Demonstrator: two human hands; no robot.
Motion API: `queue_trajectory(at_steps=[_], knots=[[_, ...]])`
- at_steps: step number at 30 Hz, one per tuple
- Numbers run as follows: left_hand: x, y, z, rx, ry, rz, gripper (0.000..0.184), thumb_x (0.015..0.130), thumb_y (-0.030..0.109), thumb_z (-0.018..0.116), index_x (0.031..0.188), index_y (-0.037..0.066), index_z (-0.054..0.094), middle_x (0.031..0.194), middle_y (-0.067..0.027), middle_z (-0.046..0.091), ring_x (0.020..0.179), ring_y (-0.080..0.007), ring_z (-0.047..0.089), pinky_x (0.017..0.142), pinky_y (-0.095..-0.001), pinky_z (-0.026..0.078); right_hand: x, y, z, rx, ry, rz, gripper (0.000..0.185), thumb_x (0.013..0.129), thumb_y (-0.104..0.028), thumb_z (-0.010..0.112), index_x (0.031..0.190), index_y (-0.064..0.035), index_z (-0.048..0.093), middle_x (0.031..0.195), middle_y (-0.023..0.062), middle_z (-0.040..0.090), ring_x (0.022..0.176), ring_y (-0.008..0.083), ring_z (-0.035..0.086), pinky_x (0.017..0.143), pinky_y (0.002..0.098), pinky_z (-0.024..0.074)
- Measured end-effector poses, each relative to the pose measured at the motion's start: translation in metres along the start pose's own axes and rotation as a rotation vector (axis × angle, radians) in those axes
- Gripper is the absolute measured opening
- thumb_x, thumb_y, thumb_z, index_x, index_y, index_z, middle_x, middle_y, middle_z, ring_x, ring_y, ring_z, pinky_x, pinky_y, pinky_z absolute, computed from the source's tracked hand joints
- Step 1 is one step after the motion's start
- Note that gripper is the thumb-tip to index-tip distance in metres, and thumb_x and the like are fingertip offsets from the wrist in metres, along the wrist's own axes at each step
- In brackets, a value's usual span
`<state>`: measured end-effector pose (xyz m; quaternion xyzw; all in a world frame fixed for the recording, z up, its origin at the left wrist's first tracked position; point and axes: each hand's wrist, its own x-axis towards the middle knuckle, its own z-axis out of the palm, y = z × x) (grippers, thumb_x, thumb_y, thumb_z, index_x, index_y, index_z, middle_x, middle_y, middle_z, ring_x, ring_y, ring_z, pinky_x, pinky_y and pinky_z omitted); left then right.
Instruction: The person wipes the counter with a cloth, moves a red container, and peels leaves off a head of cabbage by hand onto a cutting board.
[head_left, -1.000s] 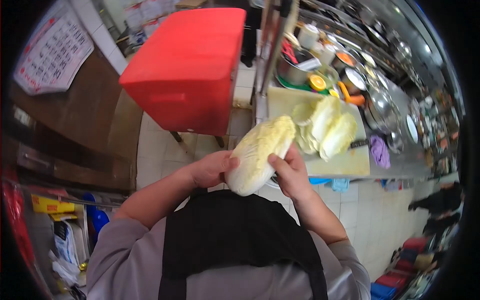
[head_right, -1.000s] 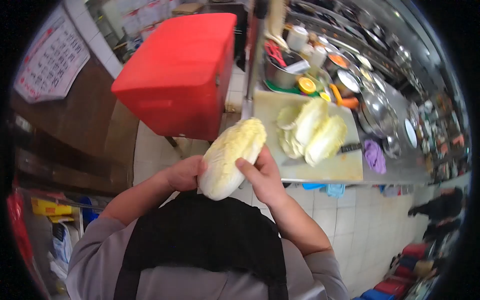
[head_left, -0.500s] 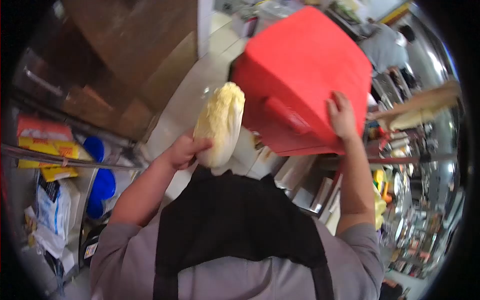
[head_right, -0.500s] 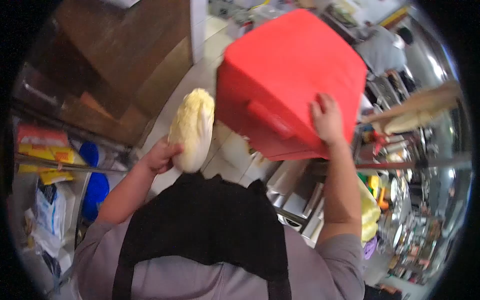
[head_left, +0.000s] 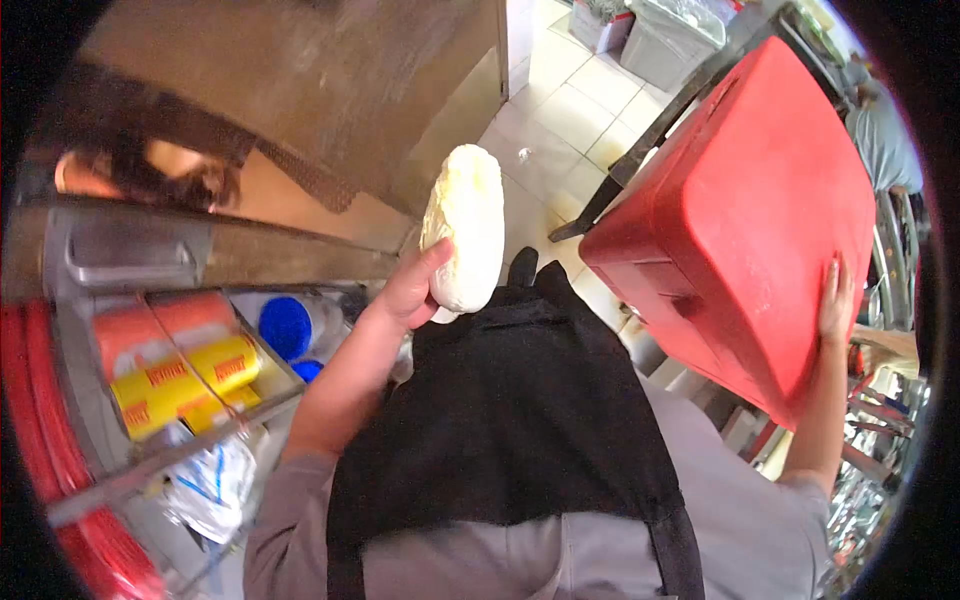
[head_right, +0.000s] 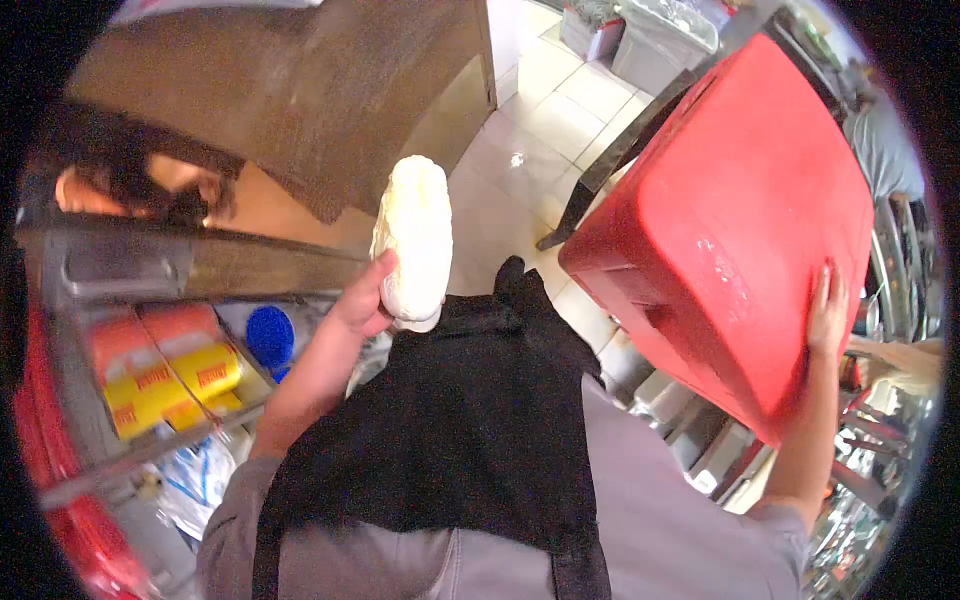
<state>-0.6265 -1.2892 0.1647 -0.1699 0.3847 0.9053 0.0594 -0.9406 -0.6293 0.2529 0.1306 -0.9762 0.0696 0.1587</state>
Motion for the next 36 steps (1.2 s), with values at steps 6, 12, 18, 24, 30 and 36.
queue_trajectory(at_steps=[6, 12, 18, 24, 30, 36], knots=[[0.114, 0.078, -0.012, 0.062, -0.064, -0.128, 0.075, 0.095, 0.052, 0.059, 0.149, 0.006, 0.036, 0.137, -0.016, 0.056, 0.118, -0.0351, 0.062, 0.094, -0.0562, 0.054, 0.04, 0.005, 0.021, -0.004, 0.061, 0.159, 0.053, 0.106, -0.038, 0.045, 0.144, -0.002, 0.048, 0.148, 0.0175, 0.047, 0.139, 0.0309, 0.041, 0.117, 0.0393, 0.0294], [0.2, 0.163, -0.022, 0.294, 0.063, -0.233, 0.068, 0.096, 0.044, 0.062, 0.147, 0.004, 0.039, 0.139, -0.0129, 0.057, 0.125, -0.0277, 0.057, 0.106, -0.0479, 0.046, 0.093, -0.027, 0.049, -0.064, 0.102, 0.18, 0.055, 0.105, -0.04, 0.044, 0.146, -0.0029, 0.046, 0.15, 0.018, 0.045, 0.143, 0.0308, 0.038, 0.118, 0.0392, 0.0282], [0.305, 0.209, -0.015, 0.318, 0.048, -0.245, 0.065, 0.097, 0.043, 0.062, 0.142, -0.001, 0.045, 0.135, -0.0138, 0.059, 0.123, -0.0244, 0.058, 0.104, -0.0423, 0.047, 0.124, -0.112, 0.042, -0.02, 0.107, 0.307, 0.055, 0.105, -0.041, 0.044, 0.143, -0.0021, 0.048, 0.146, 0.0208, 0.048, 0.138, 0.0342, 0.042, 0.116, 0.0404, 0.0309], [0.447, 0.226, -0.007, 0.534, -0.035, -0.357, 0.072, 0.091, 0.051, 0.068, 0.137, -0.001, 0.05, 0.125, -0.011, 0.064, 0.108, -0.0236, 0.066, 0.09, -0.0428, 0.054, 0.103, -0.116, 0.042, -0.121, 0.124, 0.523, 0.056, 0.104, -0.043, 0.045, 0.142, -0.0015, 0.049, 0.144, 0.0218, 0.049, 0.135, 0.0365, 0.044, 0.114, 0.042, 0.0332], [0.538, 0.226, 0.027, 0.544, 0.012, -0.363, 0.075, 0.086, 0.055, 0.072, 0.138, 0.006, 0.051, 0.122, -0.0097, 0.065, 0.104, -0.0242, 0.067, 0.081, -0.0452, 0.055, 0.107, -0.109, 0.042, -0.184, 0.16, 0.754, 0.056, 0.105, -0.044, 0.042, 0.142, -0.0025, 0.048, 0.146, 0.0209, 0.048, 0.137, 0.0373, 0.042, 0.115, 0.043, 0.0327], [0.64, 0.198, 0.052, 0.683, 0.012, -0.5, 0.077, 0.085, 0.056, 0.073, 0.14, 0.008, 0.048, 0.128, -0.009, 0.061, 0.109, -0.0268, 0.063, 0.082, -0.047, 0.052, 0.098, -0.029, 0.041, -0.281, 0.173, 0.846, 0.058, 0.105, -0.045, 0.042, 0.143, -0.0024, 0.047, 0.147, 0.0205, 0.047, 0.137, 0.0359, 0.042, 0.116, 0.0425, 0.0301]])
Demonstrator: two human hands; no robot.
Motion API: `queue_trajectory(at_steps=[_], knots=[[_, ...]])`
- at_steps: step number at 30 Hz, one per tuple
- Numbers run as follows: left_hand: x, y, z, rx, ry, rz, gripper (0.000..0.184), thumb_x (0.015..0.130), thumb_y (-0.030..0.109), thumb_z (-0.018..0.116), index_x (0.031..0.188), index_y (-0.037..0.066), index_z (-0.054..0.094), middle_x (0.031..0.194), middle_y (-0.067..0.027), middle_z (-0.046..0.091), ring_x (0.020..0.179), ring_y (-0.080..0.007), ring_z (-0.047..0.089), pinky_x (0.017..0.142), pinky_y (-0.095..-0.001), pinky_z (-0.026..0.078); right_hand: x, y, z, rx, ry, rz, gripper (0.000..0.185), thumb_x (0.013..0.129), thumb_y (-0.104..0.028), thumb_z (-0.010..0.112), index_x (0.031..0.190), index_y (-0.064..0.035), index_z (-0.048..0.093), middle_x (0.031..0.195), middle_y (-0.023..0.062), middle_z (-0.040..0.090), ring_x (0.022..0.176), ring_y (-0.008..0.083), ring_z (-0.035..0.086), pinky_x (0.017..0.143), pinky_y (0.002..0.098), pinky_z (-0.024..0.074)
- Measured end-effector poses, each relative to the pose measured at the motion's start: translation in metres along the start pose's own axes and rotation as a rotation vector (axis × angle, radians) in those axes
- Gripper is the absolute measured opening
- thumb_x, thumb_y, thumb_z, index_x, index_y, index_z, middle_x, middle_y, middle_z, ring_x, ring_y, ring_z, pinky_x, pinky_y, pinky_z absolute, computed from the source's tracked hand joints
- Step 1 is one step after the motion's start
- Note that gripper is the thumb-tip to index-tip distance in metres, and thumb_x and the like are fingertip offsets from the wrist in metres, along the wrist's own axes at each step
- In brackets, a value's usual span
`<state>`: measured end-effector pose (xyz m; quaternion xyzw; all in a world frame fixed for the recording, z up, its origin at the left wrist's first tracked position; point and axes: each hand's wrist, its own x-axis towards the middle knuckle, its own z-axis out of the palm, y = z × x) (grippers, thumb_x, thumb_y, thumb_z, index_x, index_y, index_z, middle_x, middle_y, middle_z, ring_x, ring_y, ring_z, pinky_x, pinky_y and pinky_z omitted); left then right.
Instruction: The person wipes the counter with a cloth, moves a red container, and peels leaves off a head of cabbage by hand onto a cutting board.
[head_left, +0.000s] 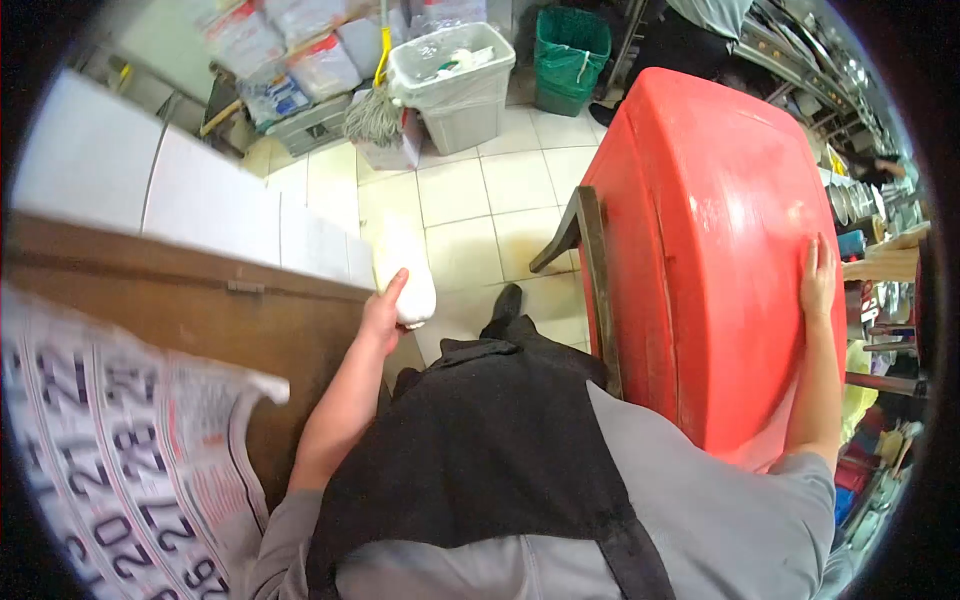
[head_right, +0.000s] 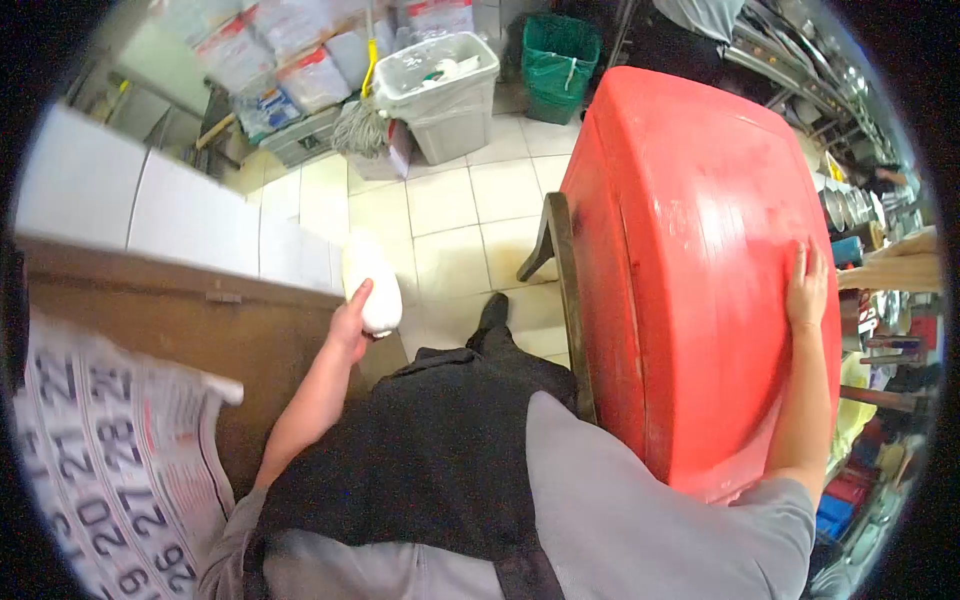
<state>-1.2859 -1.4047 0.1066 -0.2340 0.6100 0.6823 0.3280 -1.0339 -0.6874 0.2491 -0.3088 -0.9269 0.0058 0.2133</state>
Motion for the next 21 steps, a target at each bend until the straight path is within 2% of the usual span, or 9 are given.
queue_trajectory(at_steps=[4, 7, 10, 11, 14, 16, 18, 20, 21], knots=[[0.06, 0.036, 0.014, 0.132, -0.017, 0.052, 0.078, 0.087, 0.054, 0.071, 0.141, 0.004, 0.046, 0.129, -0.0122, 0.06, 0.111, -0.0271, 0.062, 0.084, -0.0477, 0.051, 0.036, 0.027, 0.01, -0.079, 0.008, 0.087, 0.059, 0.104, -0.046, 0.042, 0.144, -0.0017, 0.047, 0.146, 0.0202, 0.049, 0.137, 0.0355, 0.043, 0.115, 0.0412, 0.0312], [0.095, 0.071, 0.022, 0.194, -0.039, -0.039, 0.077, 0.088, 0.053, 0.07, 0.142, 0.004, 0.046, 0.13, -0.0133, 0.06, 0.112, -0.0273, 0.062, 0.086, -0.0492, 0.051, 0.066, 0.046, 0.023, -0.129, 0.004, 0.161, 0.062, 0.104, -0.048, 0.041, 0.146, -0.0025, 0.044, 0.146, 0.0206, 0.048, 0.137, 0.0356, 0.043, 0.114, 0.0416, 0.0321], [0.135, 0.112, 0.038, 0.215, -0.025, -0.108, 0.077, 0.088, 0.053, 0.07, 0.142, 0.004, 0.046, 0.13, -0.0138, 0.06, 0.111, -0.0285, 0.062, 0.086, -0.0496, 0.052, 0.096, 0.061, 0.032, -0.14, -0.036, 0.322, 0.067, 0.103, -0.054, 0.038, 0.146, -0.0031, 0.045, 0.146, 0.0215, 0.048, 0.137, 0.0366, 0.043, 0.113, 0.0424, 0.033], [0.144, 0.124, 0.051, 0.216, 0.027, -0.092, 0.076, 0.088, 0.053, 0.07, 0.141, 0.004, 0.047, 0.125, -0.0141, 0.062, 0.107, -0.0294, 0.065, 0.082, -0.0479, 0.055, 0.105, 0.064, 0.033, -0.147, -0.054, 0.412, 0.074, 0.1, -0.061, 0.035, 0.144, -0.0023, 0.047, 0.143, 0.0233, 0.051, 0.135, 0.0378, 0.045, 0.111, 0.0433, 0.0347], [0.182, 0.168, 0.077, 0.338, -0.037, -0.105, 0.078, 0.091, 0.052, 0.068, 0.142, -0.002, 0.043, 0.13, -0.0197, 0.06, 0.113, -0.0355, 0.064, 0.091, -0.0538, 0.054, 0.13, 0.071, 0.029, -0.024, -0.182, 0.665, 0.08, 0.099, -0.066, 0.031, 0.14, 0.0, 0.051, 0.137, 0.0257, 0.056, 0.132, 0.0398, 0.048, 0.109, 0.0435, 0.0363], [0.214, 0.196, 0.098, 0.435, -0.069, -0.116, 0.077, 0.091, 0.051, 0.068, 0.141, -0.002, 0.044, 0.128, -0.019, 0.061, 0.111, -0.0345, 0.065, 0.089, -0.0531, 0.055, 0.136, 0.11, 0.04, -0.088, -0.171, 0.723, 0.085, 0.099, -0.067, 0.024, 0.128, 0.0037, 0.061, 0.131, 0.0293, 0.058, 0.13, 0.0427, 0.05, 0.108, 0.0448, 0.0374], [0.25, 0.221, 0.121, 0.514, -0.125, -0.118, 0.075, 0.09, 0.051, 0.069, 0.139, -0.001, 0.046, 0.125, -0.0178, 0.062, 0.106, -0.0323, 0.066, 0.083, -0.0503, 0.056, 0.136, 0.137, 0.042, -0.236, -0.181, 0.77, 0.082, 0.101, -0.062, 0.02, 0.122, 0.0064, 0.062, 0.124, 0.0295, 0.061, 0.124, 0.0443, 0.054, 0.106, 0.0466, 0.04], [0.289, 0.248, 0.143, 0.558, -0.202, -0.107, 0.073, 0.088, 0.05, 0.072, 0.137, 0.001, 0.049, 0.12, -0.0161, 0.064, 0.098, -0.0288, 0.069, 0.074, -0.0456, 0.059, 0.139, 0.123, 0.037, -0.392, -0.147, 0.924, 0.084, 0.102, -0.06, 0.016, 0.117, 0.0059, 0.065, 0.121, 0.0298, 0.063, 0.12, 0.0452, 0.056, 0.106, 0.0491, 0.04], [0.309, 0.261, 0.155, 0.58, -0.25, -0.094, 0.071, 0.088, 0.048, 0.073, 0.136, 0.0, 0.051, 0.119, -0.0157, 0.065, 0.097, -0.0281, 0.07, 0.075, -0.0455, 0.059, 0.14, 0.109, 0.034, -0.443, -0.104, 0.976, 0.085, 0.101, -0.06, 0.014, 0.114, 0.0057, 0.067, 0.12, 0.0307, 0.062, 0.121, 0.0449, 0.056, 0.106, 0.0497, 0.0394]])
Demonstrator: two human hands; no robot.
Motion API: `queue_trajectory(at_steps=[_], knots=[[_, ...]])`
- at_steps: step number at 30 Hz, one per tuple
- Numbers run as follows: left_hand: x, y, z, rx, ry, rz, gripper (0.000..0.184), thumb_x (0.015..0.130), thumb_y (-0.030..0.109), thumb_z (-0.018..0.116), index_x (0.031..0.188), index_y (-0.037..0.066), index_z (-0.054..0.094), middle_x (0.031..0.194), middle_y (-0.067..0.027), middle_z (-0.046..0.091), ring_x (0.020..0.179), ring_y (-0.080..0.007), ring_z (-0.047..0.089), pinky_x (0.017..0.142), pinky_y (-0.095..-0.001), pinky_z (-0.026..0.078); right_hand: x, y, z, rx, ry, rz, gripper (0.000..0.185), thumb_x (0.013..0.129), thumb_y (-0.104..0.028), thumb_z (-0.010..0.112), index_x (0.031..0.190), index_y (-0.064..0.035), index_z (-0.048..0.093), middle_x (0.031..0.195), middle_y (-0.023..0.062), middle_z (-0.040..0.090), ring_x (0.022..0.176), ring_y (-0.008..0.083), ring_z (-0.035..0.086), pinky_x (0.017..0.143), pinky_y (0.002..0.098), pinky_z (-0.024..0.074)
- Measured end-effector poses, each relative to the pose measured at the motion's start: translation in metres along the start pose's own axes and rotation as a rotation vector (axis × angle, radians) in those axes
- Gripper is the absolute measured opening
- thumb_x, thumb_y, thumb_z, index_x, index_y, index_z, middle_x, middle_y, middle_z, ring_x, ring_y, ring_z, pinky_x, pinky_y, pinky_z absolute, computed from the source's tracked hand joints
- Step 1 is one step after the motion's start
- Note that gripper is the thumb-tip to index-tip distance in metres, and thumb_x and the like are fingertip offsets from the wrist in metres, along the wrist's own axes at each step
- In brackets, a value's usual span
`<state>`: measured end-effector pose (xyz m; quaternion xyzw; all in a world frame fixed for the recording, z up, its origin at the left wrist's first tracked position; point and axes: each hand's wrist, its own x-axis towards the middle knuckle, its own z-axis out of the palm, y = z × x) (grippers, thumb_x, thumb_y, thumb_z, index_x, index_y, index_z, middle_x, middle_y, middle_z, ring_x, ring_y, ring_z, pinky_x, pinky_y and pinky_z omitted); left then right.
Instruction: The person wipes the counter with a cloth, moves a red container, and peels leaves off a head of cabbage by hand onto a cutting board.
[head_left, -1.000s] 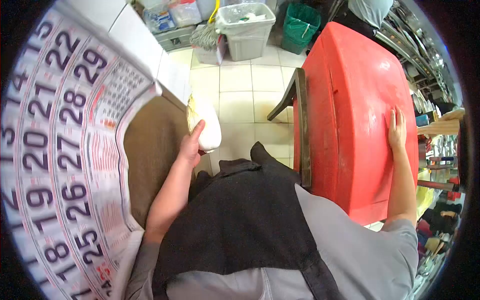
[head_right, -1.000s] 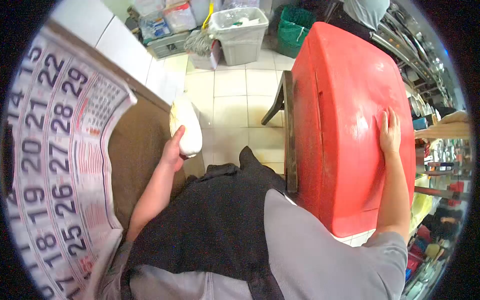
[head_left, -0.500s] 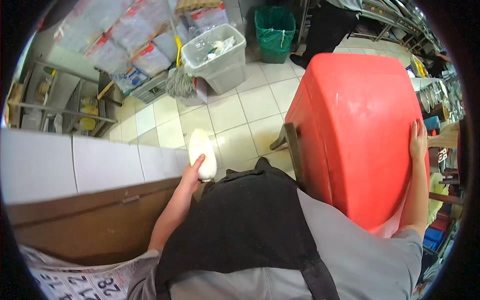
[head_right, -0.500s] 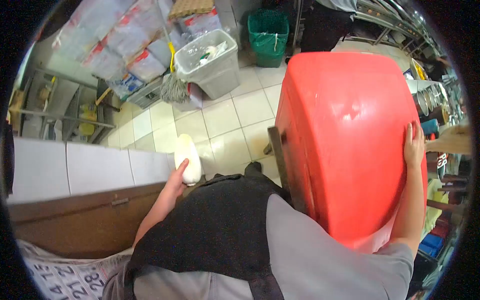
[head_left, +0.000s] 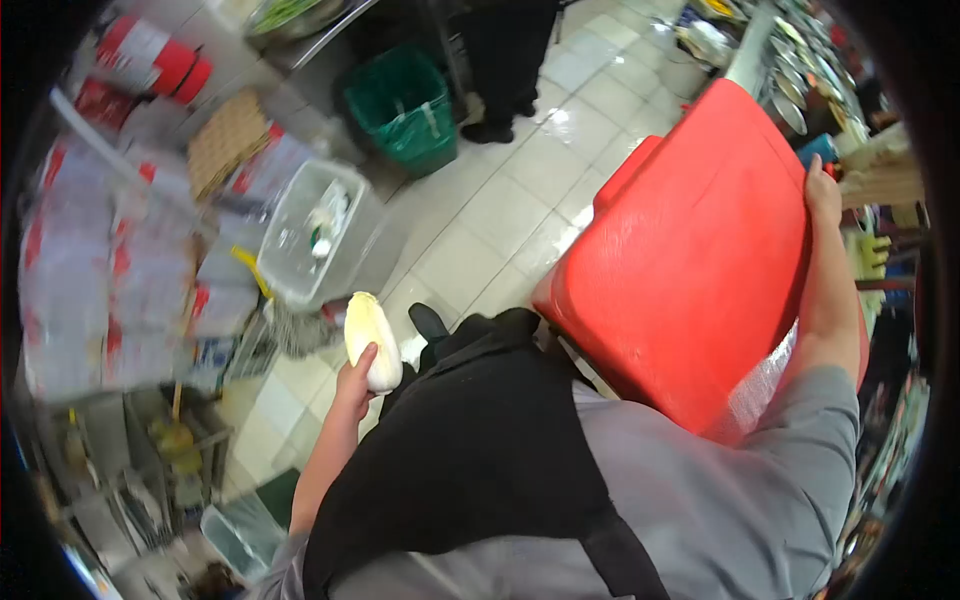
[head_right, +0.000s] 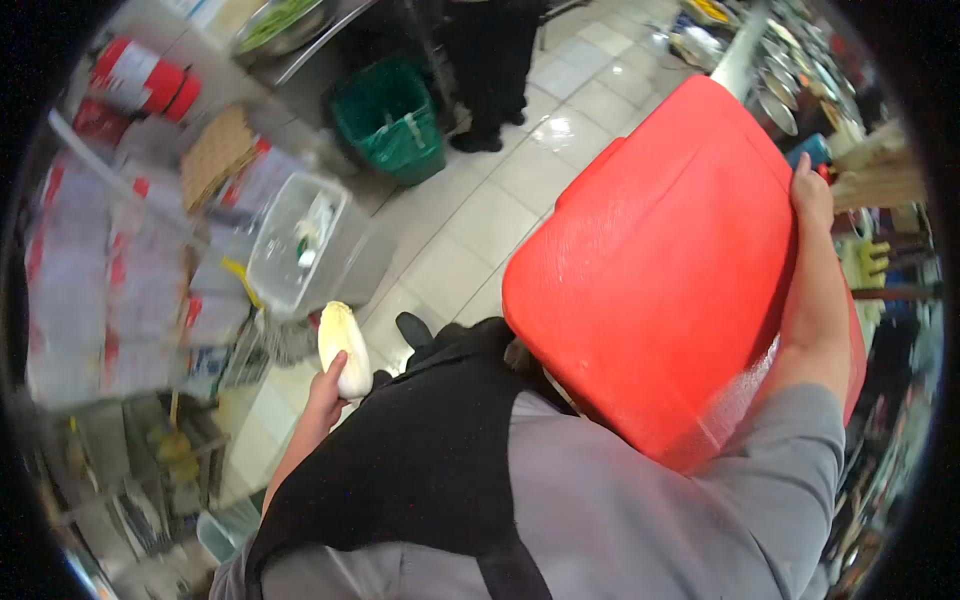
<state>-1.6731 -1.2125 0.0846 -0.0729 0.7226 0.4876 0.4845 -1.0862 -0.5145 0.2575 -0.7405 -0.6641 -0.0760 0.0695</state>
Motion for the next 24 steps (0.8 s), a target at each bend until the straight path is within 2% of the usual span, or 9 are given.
queue_trajectory(at_steps=[3, 5, 9, 10, 12, 14, 18, 21, 24], knots=[[0.055, 0.061, -0.009, 0.167, -0.072, 0.036, 0.07, 0.087, 0.045, 0.074, 0.135, 0.0, 0.051, 0.119, -0.0151, 0.065, 0.098, -0.0281, 0.069, 0.077, -0.0453, 0.058, -0.021, -0.005, -0.007, 0.065, -0.032, 0.065, 0.081, 0.1, -0.062, 0.02, 0.125, 0.003, 0.062, 0.127, 0.0283, 0.06, 0.127, 0.0443, 0.052, 0.108, 0.0491, 0.0394], [0.086, 0.103, -0.012, 0.3, -0.142, 0.153, 0.071, 0.086, 0.041, 0.078, 0.134, -0.004, 0.052, 0.116, -0.0143, 0.066, 0.097, -0.0251, 0.068, 0.081, -0.0408, 0.056, -0.048, -0.021, -0.008, 0.073, 0.012, 0.013, 0.074, 0.101, -0.06, 0.026, 0.133, -0.0014, 0.057, 0.128, 0.0266, 0.061, 0.124, 0.0443, 0.054, 0.107, 0.0477, 0.0405], [0.162, 0.167, -0.04, 0.479, -0.277, 0.207, 0.07, 0.084, 0.041, 0.08, 0.128, -0.007, 0.056, 0.114, -0.016, 0.068, 0.098, -0.0221, 0.068, 0.085, -0.0356, 0.053, -0.07, -0.033, 0.003, 0.1, 0.089, 0.067, 0.065, 0.1, -0.055, 0.036, 0.14, -0.0065, 0.053, 0.142, 0.0243, 0.052, 0.134, 0.0386, 0.047, 0.11, 0.0436, 0.0372], [0.169, 0.192, -0.037, 0.552, -0.282, 0.222, 0.069, 0.084, 0.042, 0.08, 0.127, -0.007, 0.057, 0.113, -0.0164, 0.068, 0.098, -0.0223, 0.068, 0.085, -0.0354, 0.053, -0.075, -0.038, 0.0, 0.099, 0.054, 0.096, 0.066, 0.1, -0.055, 0.038, 0.143, -0.0053, 0.05, 0.148, 0.0229, 0.047, 0.138, 0.0361, 0.043, 0.113, 0.0424, 0.0347], [0.199, 0.228, -0.03, 0.7, -0.304, 0.277, 0.068, 0.083, 0.044, 0.079, 0.123, -0.007, 0.059, 0.111, -0.0177, 0.069, 0.098, -0.0235, 0.068, 0.085, -0.0355, 0.053, -0.084, -0.045, -0.002, 0.121, 0.087, 0.108, 0.067, 0.1, -0.054, 0.039, 0.144, -0.004, 0.048, 0.147, 0.0223, 0.048, 0.138, 0.0357, 0.043, 0.114, 0.0421, 0.034], [0.232, 0.248, -0.018, 0.661, -0.295, 0.221, 0.068, 0.083, 0.045, 0.079, 0.125, -0.005, 0.059, 0.11, -0.0158, 0.069, 0.096, -0.0233, 0.069, 0.081, -0.0358, 0.055, -0.091, -0.051, -0.006, 0.145, 0.099, 0.121, 0.068, 0.1, -0.054, 0.039, 0.145, -0.0022, 0.047, 0.147, 0.0217, 0.049, 0.139, 0.035, 0.043, 0.115, 0.0414, 0.0327], [0.234, 0.303, 0.05, 0.478, -0.319, 0.056, 0.066, 0.085, 0.044, 0.076, 0.128, -0.003, 0.059, 0.11, -0.0127, 0.069, 0.092, -0.0201, 0.07, 0.074, -0.0337, 0.056, -0.088, -0.043, -0.004, 0.121, 0.116, 0.122, 0.066, 0.101, -0.054, 0.039, 0.143, -0.0046, 0.05, 0.145, 0.0214, 0.051, 0.137, 0.035, 0.045, 0.114, 0.0414, 0.0337], [0.27, 0.322, 0.097, 0.632, -0.41, 0.022, 0.064, 0.087, 0.044, 0.075, 0.129, -0.002, 0.059, 0.109, -0.0117, 0.069, 0.092, -0.0183, 0.069, 0.071, -0.0329, 0.056, -0.085, -0.037, -0.003, 0.128, 0.104, 0.101, 0.063, 0.101, -0.054, 0.039, 0.14, -0.006, 0.054, 0.141, 0.0208, 0.054, 0.133, 0.0355, 0.048, 0.112, 0.0417, 0.0356], [0.274, 0.355, 0.162, 0.757, -0.536, 0.145, 0.065, 0.088, 0.044, 0.074, 0.13, -0.003, 0.058, 0.115, -0.0135, 0.068, 0.098, -0.0204, 0.068, 0.08, -0.0329, 0.054, -0.073, -0.046, -0.011, 0.15, 0.046, 0.114, 0.061, 0.101, -0.054, 0.04, 0.135, -0.0058, 0.058, 0.136, 0.0207, 0.058, 0.129, 0.036, 0.051, 0.108, 0.0416, 0.0383]])
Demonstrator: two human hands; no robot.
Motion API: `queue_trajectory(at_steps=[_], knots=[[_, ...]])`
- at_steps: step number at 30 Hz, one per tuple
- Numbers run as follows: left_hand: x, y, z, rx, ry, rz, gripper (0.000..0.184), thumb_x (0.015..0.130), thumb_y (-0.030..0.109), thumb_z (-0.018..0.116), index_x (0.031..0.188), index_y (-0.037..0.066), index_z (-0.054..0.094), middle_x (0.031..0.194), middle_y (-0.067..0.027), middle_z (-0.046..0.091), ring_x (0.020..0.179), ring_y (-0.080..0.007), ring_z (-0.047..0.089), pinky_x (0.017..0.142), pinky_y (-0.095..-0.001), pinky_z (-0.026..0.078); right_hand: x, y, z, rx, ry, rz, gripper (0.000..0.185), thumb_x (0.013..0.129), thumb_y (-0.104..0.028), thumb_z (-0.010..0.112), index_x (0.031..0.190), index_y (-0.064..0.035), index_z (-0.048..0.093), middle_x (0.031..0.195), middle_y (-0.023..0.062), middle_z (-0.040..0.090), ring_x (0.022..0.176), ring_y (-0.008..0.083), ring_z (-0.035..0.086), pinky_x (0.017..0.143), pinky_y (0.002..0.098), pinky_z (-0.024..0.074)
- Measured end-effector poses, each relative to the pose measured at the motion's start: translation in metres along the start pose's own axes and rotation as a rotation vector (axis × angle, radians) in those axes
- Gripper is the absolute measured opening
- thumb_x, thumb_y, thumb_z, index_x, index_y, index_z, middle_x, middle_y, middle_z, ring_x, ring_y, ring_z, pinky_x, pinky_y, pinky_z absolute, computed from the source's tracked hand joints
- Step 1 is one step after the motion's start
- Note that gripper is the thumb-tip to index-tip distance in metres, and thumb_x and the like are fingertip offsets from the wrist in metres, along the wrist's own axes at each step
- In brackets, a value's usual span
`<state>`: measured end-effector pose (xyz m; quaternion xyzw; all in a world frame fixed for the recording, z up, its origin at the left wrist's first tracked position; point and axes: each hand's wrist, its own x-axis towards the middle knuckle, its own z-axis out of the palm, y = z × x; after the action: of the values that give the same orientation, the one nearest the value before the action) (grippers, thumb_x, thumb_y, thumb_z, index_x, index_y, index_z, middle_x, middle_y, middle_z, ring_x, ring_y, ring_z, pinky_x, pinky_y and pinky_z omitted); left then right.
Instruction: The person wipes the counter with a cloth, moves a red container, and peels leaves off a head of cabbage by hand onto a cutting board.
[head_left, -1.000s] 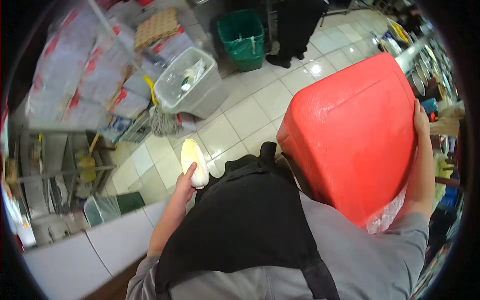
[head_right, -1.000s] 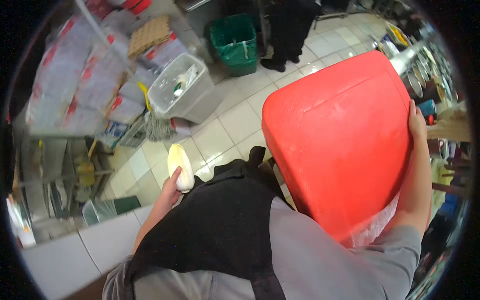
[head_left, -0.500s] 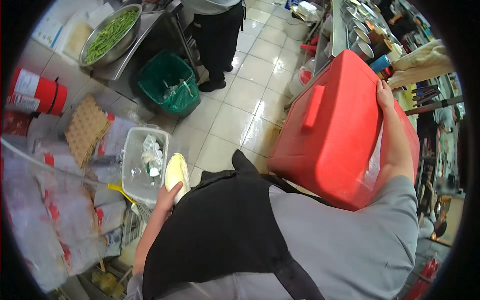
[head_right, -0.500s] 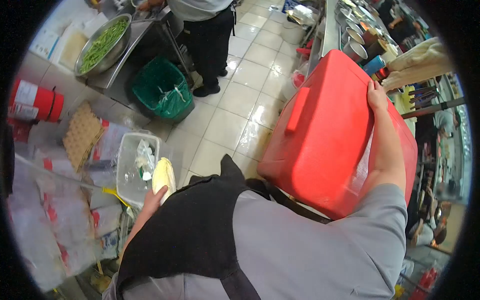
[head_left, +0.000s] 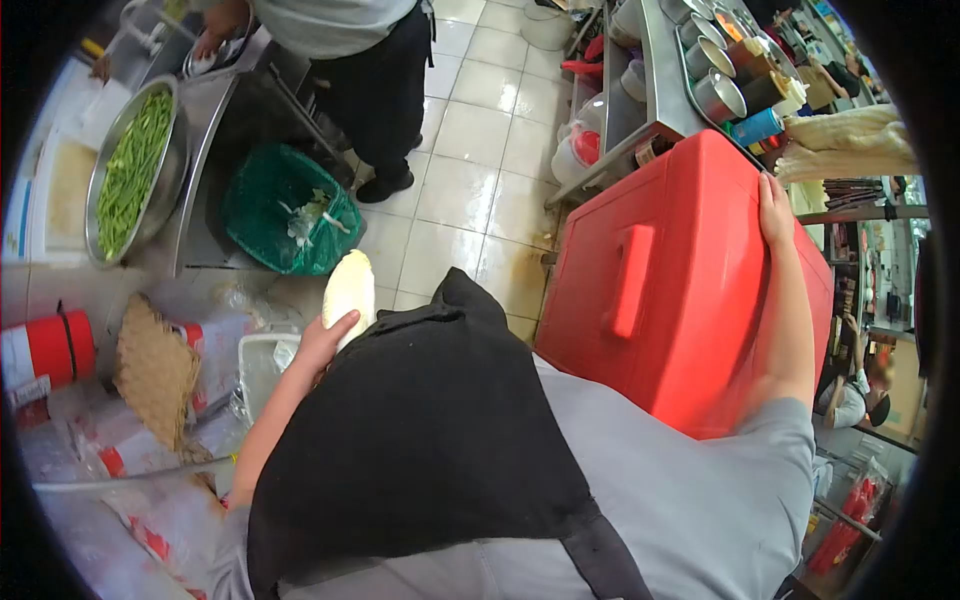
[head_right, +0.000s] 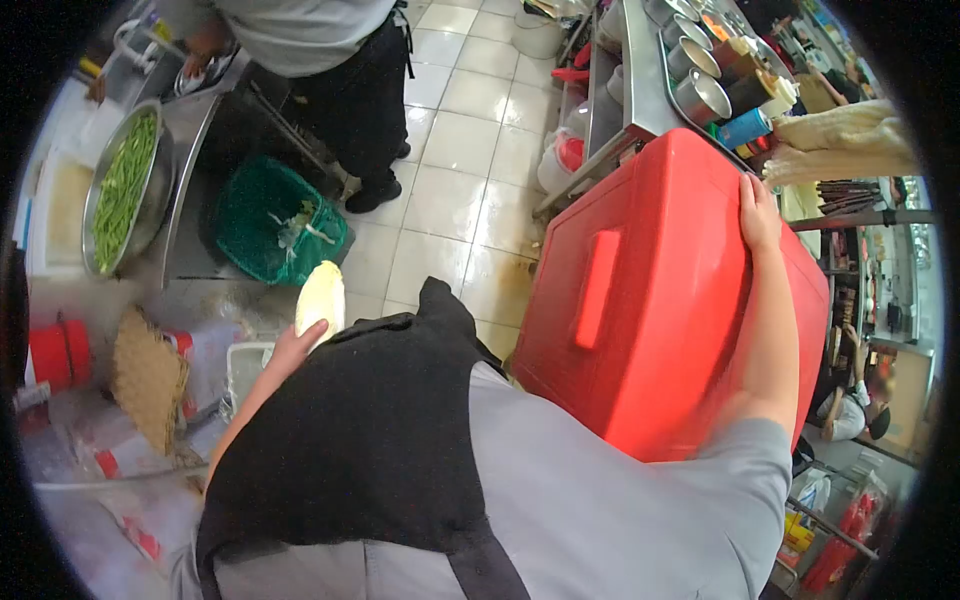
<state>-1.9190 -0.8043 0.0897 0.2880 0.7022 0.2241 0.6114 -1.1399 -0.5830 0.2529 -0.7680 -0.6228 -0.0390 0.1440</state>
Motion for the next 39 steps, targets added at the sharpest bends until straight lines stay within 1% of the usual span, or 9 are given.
queue_trajectory(at_steps=[7, 12, 15, 22, 25, 27, 30, 33, 39], knots=[[0.115, 0.138, 0.037, 0.482, -0.024, 0.191, 0.066, 0.083, 0.039, 0.078, 0.128, -0.006, 0.06, 0.119, -0.0188, 0.068, 0.104, -0.0231, 0.067, 0.09, -0.0355, 0.051, -0.02, -0.036, -0.019, 0.03, -0.02, -0.005, 0.048, 0.104, -0.041, 0.044, 0.126, -0.003, 0.064, 0.127, 0.0198, 0.063, 0.121, 0.0348, 0.057, 0.104, 0.0392, 0.0416], [0.213, 0.207, 0.101, 0.183, -0.329, 0.263, 0.061, 0.083, 0.035, 0.079, 0.127, -0.003, 0.061, 0.114, -0.0142, 0.07, 0.101, -0.0217, 0.068, 0.089, -0.0348, 0.052, -0.022, -0.054, -0.022, 0.042, 0.01, -0.053, 0.038, 0.104, -0.03, 0.046, 0.122, -0.0013, 0.065, 0.122, 0.0182, 0.065, 0.117, 0.0331, 0.058, 0.103, 0.0391, 0.0423], [0.248, 0.275, 0.154, 0.328, -0.529, 0.159, 0.066, 0.085, 0.034, 0.076, 0.133, -0.006, 0.054, 0.121, -0.0163, 0.066, 0.108, -0.0217, 0.064, 0.09, -0.0341, 0.051, -0.018, -0.075, -0.025, 0.069, -0.018, -0.022, 0.034, 0.104, -0.026, 0.046, 0.118, -0.0012, 0.066, 0.117, 0.0168, 0.066, 0.111, 0.0324, 0.06, 0.099, 0.0395, 0.0435], [0.375, 0.389, 0.346, 0.547, -0.622, 0.083, 0.072, 0.078, 0.038, 0.082, 0.134, 0.001, 0.055, 0.117, -0.0132, 0.067, 0.091, -0.0207, 0.067, 0.079, -0.0349, 0.056, 0.002, -0.12, -0.028, -0.052, -0.031, 0.131, 0.021, 0.097, -0.019, 0.057, 0.104, -0.0033, 0.069, 0.104, 0.0128, 0.067, 0.104, 0.0313, 0.06, 0.096, 0.0421, 0.0427], [0.449, 0.396, 0.425, 0.544, -0.795, 0.31, 0.07, 0.077, 0.038, 0.083, 0.132, 0.002, 0.057, 0.113, -0.0133, 0.068, 0.089, -0.021, 0.067, 0.067, -0.0379, 0.058, 0.004, -0.115, -0.024, -0.076, -0.041, 0.22, 0.024, 0.088, -0.023, 0.064, 0.105, -0.0071, 0.069, 0.109, 0.0132, 0.067, 0.114, 0.0342, 0.058, 0.105, 0.0484, 0.0378], [0.44, 0.428, 0.468, 0.571, -0.81, 0.201, 0.07, 0.075, 0.039, 0.085, 0.128, 0.0, 0.061, 0.115, -0.014, 0.07, 0.101, -0.0232, 0.068, 0.086, -0.0377, 0.055, 0.004, -0.122, -0.03, -0.127, -0.057, 0.296, 0.029, 0.084, -0.028, 0.067, 0.105, -0.0087, 0.07, 0.108, 0.0122, 0.068, 0.116, 0.0344, 0.058, 0.106, 0.0525, 0.0361], [0.543, 0.382, 0.544, 0.665, -0.727, 0.438, 0.069, 0.08, 0.035, 0.079, 0.131, -0.005, 0.056, 0.118, -0.016, 0.068, 0.102, -0.0266, 0.067, 0.08, -0.0385, 0.057, 0.001, -0.127, -0.037, -0.092, -0.077, 0.409, 0.03, 0.082, -0.032, 0.071, 0.102, -0.0104, 0.069, 0.108, 0.0117, 0.067, 0.117, 0.0332, 0.057, 0.11, 0.0557, 0.0318], [0.631, 0.351, 0.606, 0.32, -1.173, -0.013, 0.053, 0.092, 0.027, 0.065, 0.134, -0.003, 0.052, 0.124, -0.0151, 0.063, 0.105, -0.0244, 0.065, 0.082, -0.0369, 0.055, 0.004, -0.128, -0.04, -0.074, -0.053, 0.474, 0.032, 0.081, -0.034, 0.072, 0.103, -0.01, 0.069, 0.11, 0.0127, 0.066, 0.119, 0.0329, 0.056, 0.111, 0.0566, 0.0313], [0.585, 0.409, 0.662, 0.33, -0.914, 0.056, 0.053, 0.093, 0.027, 0.065, 0.134, -0.003, 0.052, 0.124, -0.015, 0.063, 0.105, -0.0241, 0.065, 0.081, -0.0367, 0.055, 0.006, -0.123, -0.04, -0.049, -0.034, 0.513, 0.033, 0.083, -0.035, 0.072, 0.103, -0.0093, 0.069, 0.111, 0.0126, 0.066, 0.12, 0.0323, 0.055, 0.111, 0.0554, 0.0325]])
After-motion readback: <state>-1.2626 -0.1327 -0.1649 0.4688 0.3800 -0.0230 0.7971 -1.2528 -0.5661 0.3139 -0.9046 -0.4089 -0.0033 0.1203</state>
